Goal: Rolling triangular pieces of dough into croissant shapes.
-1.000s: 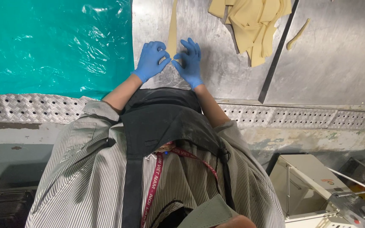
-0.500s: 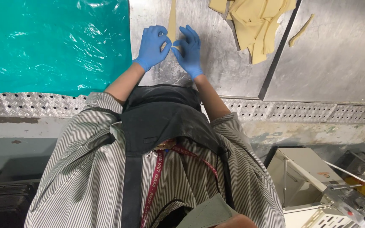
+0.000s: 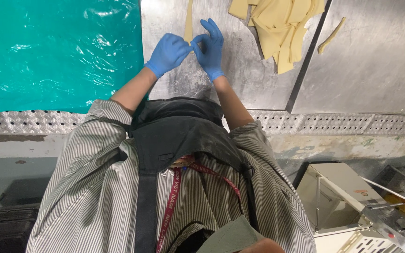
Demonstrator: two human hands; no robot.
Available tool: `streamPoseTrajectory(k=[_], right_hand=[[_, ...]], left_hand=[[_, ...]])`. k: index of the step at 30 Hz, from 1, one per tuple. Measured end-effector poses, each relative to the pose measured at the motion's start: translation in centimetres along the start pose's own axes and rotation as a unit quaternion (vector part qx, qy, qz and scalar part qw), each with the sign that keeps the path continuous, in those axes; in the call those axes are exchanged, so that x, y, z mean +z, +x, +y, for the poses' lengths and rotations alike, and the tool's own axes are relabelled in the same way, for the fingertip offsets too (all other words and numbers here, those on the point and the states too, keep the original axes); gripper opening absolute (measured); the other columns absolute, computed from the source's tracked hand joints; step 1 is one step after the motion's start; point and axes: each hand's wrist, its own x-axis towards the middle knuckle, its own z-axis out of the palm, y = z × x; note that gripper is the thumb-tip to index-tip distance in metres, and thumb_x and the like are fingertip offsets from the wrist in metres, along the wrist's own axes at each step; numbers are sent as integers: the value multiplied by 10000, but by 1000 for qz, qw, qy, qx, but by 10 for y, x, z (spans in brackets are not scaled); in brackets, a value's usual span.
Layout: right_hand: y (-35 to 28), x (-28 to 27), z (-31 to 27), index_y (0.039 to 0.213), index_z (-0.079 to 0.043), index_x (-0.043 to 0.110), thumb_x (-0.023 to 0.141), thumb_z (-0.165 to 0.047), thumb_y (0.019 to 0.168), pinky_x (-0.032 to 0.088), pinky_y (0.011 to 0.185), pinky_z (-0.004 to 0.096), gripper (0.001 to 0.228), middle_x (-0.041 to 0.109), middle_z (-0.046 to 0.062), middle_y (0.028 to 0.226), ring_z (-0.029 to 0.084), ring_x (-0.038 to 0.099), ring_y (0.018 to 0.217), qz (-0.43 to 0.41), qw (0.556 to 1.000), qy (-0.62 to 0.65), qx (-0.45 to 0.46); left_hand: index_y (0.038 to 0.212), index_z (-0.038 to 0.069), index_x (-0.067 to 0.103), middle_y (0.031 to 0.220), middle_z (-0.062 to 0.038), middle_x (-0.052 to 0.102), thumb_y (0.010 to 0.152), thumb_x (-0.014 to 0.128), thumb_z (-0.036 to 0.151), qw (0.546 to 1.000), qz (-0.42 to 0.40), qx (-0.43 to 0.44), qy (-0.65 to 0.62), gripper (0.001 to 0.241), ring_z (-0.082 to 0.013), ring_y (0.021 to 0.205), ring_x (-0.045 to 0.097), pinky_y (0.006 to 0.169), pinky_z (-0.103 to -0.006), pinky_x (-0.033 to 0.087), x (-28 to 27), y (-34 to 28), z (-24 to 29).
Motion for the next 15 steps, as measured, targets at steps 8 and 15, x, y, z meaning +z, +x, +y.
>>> streamPoseTrajectory(k=[8,15], right_hand=[[-10,-1,13,1053,-84,697,624,-189,1053,421,1192,404,128,608,94,1430,282,528,1402,66,979,173,82],[-15,-20,0,1214,-39,684,577,-217,1089,432,1196,360,242,639,106,1401,238,585,1348,80,923,327,185]], left_hand=[[1149,86,709,1168,-45,653,942,781,246,998,-18,53,-17,271,-259,1098,605,990,-389,503,-16,10,-9],[1370,18,676,1097,-124,634,942,769,187,988,-142,-28,-45,470,-323,1004,601,911,-443,509,-17,42,-11]])
